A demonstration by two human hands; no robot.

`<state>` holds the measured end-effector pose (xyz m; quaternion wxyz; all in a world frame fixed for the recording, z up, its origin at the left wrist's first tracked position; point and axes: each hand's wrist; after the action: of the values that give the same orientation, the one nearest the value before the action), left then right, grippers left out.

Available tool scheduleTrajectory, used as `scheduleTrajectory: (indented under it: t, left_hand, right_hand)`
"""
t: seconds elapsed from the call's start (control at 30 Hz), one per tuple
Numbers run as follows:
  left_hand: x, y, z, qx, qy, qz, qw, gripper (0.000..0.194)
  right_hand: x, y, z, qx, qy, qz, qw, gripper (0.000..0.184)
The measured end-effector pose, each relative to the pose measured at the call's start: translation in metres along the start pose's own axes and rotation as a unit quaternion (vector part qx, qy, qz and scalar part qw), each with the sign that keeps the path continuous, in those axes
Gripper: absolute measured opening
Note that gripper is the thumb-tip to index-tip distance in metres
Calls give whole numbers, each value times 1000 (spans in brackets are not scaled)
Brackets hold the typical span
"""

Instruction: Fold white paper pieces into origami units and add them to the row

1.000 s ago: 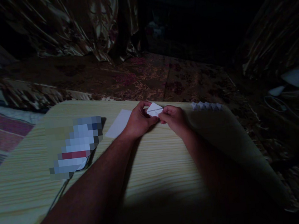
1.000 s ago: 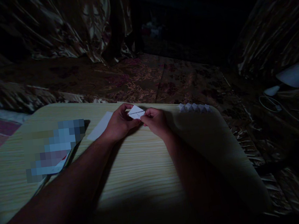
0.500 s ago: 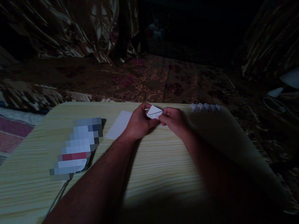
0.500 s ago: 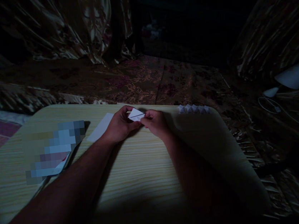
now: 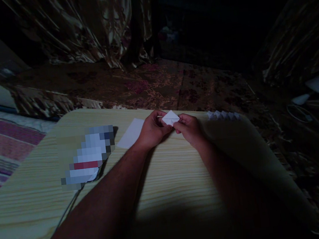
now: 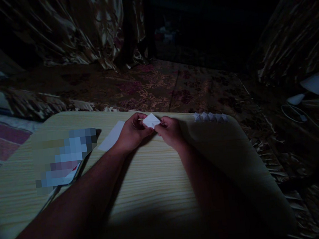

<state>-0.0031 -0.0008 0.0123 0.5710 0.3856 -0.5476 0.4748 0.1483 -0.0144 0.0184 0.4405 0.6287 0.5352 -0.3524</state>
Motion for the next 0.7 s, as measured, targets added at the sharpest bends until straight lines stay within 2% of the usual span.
scheduleTrajectory:
  t: [0.2,0.37,0.7]
  left_hand:
    - [2,0,0,16,8,17,1000,38]
    - [1,1,0,1,9,17,1000,29]
    - [2,1,1,-8,8,-1,1000,38]
  right_hand:
    - [1,0,0,-15,2,7,1000,7]
    - [1,0,1,-5,3,-5,1000,8]
    - [-1,1,1,-11,6,16,1000,7]
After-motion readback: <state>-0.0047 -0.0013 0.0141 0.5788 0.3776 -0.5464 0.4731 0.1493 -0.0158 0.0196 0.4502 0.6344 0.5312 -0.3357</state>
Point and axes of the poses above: each hand's wrist, its own z-axis away from the middle knuckle, its own y-axis out of the back of the hand, x = y × z, and after that the axes turned 15 degrees about y, right-handed
